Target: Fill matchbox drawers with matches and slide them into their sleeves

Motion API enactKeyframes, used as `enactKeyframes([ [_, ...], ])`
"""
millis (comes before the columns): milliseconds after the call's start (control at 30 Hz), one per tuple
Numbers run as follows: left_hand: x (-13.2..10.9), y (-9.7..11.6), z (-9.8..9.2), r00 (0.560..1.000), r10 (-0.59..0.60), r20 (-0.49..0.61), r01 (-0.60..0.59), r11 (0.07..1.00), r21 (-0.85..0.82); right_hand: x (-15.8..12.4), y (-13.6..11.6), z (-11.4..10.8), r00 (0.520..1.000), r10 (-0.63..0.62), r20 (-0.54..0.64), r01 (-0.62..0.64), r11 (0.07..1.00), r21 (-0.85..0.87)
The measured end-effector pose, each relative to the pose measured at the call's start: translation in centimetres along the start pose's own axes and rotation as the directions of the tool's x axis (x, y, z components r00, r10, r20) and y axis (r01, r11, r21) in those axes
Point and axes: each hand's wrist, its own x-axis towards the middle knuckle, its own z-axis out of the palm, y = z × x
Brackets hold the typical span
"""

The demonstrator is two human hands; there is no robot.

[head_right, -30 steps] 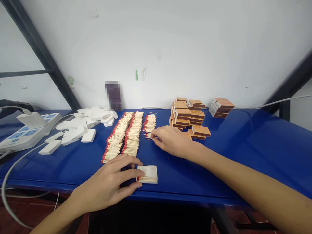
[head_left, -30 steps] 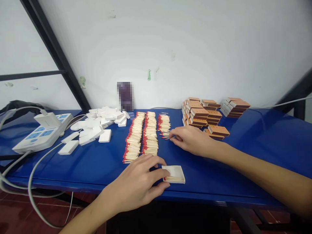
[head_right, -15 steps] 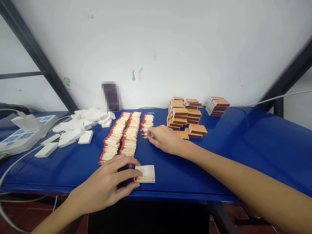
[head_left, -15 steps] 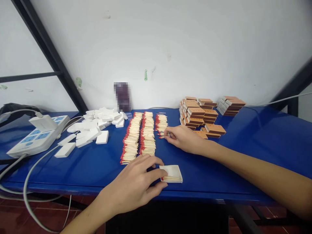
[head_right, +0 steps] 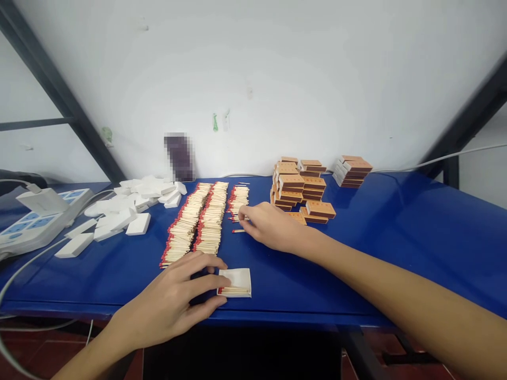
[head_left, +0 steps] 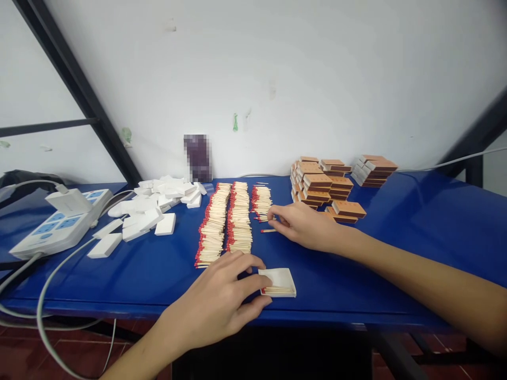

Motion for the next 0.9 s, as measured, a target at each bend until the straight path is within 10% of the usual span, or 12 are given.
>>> enactKeyframes([
  [900, -0.1, 0.1, -0.1, 1.000, 0.004, -0.002, -0.004, 1.000, 0.012, 1.4, 0.1, 0.4, 0.993, 0.121, 0.002, -0.120, 0.985, 0.120],
])
